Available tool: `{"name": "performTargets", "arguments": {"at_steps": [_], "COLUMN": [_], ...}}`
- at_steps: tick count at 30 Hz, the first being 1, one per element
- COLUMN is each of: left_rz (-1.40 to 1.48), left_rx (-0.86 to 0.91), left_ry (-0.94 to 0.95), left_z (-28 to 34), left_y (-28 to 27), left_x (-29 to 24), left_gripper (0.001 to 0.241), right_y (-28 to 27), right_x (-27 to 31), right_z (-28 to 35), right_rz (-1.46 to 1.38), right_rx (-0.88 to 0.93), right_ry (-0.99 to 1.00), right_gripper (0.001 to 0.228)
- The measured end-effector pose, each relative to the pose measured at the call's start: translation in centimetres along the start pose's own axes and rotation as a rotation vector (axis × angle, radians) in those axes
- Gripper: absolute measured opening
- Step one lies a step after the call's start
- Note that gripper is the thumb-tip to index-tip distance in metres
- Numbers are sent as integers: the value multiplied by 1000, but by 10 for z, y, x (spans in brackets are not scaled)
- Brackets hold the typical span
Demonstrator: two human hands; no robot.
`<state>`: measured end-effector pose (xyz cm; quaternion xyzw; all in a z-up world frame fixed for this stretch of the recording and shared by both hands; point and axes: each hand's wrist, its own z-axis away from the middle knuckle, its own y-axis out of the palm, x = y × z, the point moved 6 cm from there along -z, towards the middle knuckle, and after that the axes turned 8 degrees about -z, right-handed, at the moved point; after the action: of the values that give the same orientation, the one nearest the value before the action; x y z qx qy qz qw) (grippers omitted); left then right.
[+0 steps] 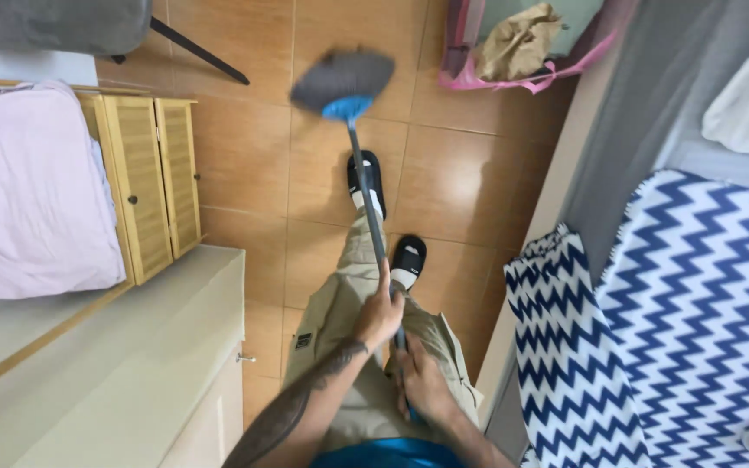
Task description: The person sweeps the tiled floor of a bedroom using a broom and dustpan. They gather debris into a pile and sweep it into the dustpan, then move the dustpan to a different location to continue cleaning.
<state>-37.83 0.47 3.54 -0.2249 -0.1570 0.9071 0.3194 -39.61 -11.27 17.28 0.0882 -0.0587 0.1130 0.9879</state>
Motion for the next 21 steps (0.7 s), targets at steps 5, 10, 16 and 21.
{"name": "performTargets", "arguments": {"at_steps": [5,10,16,21], "left_rz": [58,224,636,454], "left_rx": [-11,-234,-92,-92], "left_ry": [-23,164,315,340], "left_z": [97,90,-95,-144], "left_y": [23,-34,-63,-70], "left_x": [-8,-52,-60,-44], "left_gripper": [91,88,82,69], "right_y": [-24,-16,1,15], "right_x": [-55,-27,103,96], "right_z": [78,58,-78,-128], "right_rz": [42,72,61,-157], "right_rx": [-25,-61,-148,-136], "right_ry": [-35,-199,-881,-586], "right_gripper": [51,51,44,40]}}
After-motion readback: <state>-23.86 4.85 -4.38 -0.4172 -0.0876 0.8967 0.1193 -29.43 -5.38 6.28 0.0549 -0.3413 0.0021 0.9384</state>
